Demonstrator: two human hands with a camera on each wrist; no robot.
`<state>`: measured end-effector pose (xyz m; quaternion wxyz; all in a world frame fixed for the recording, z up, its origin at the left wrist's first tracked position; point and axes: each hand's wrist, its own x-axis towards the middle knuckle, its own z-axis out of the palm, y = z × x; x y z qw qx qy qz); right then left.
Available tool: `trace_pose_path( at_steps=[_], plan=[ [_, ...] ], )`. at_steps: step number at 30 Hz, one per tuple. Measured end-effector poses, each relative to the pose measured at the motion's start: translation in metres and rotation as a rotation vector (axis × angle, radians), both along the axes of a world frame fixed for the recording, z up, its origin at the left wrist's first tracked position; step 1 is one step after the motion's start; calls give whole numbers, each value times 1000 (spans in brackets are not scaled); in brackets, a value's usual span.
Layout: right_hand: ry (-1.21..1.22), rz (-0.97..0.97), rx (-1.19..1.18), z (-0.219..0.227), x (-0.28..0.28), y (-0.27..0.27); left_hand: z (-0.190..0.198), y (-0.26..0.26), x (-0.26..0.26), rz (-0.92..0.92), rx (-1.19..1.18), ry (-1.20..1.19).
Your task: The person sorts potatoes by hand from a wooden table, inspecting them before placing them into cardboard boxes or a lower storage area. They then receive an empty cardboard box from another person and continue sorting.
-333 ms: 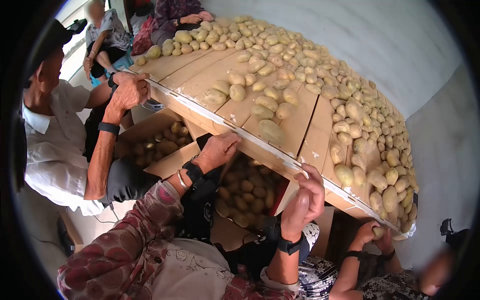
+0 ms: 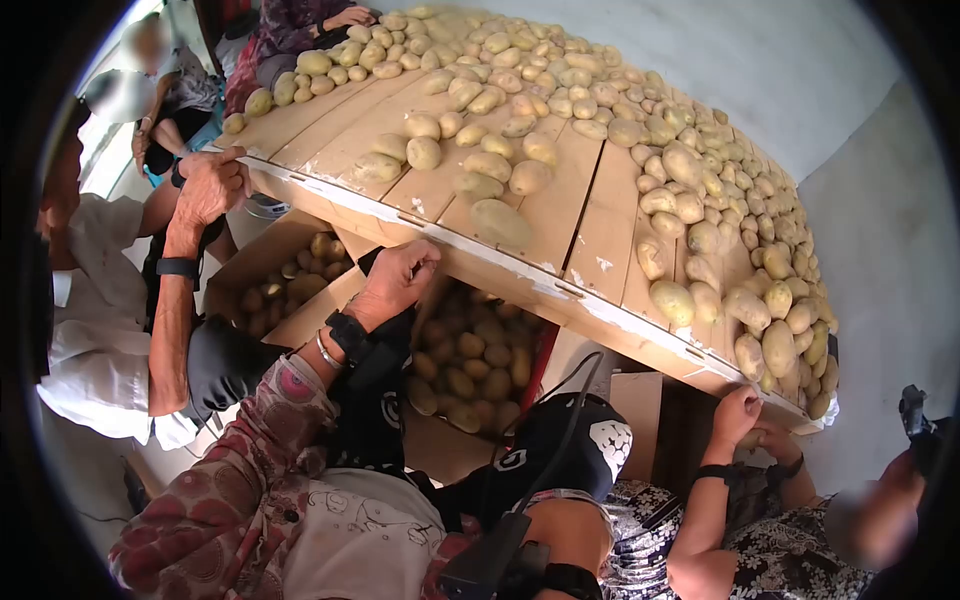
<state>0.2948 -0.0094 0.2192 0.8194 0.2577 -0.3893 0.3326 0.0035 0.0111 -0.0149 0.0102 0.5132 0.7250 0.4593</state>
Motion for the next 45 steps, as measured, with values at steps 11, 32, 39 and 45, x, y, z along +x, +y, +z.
trace_pose_path(
  at_steps=[11, 32, 39, 45],
  plan=[
    [619, 1667, -845, -274, 248, 370, -10, 31, 22, -45, -6, -77],
    [31, 875, -251, -101, 172, 202, 20, 61, 15, -35, 57, 228],
    [-632, 131, -821, -96, -20, 176, 6, 105, 3, -6, -138, 421],
    [-869, 316, -1072, -159, -53, 192, 13, 116, 11, 104, -292, 359]
  ],
)
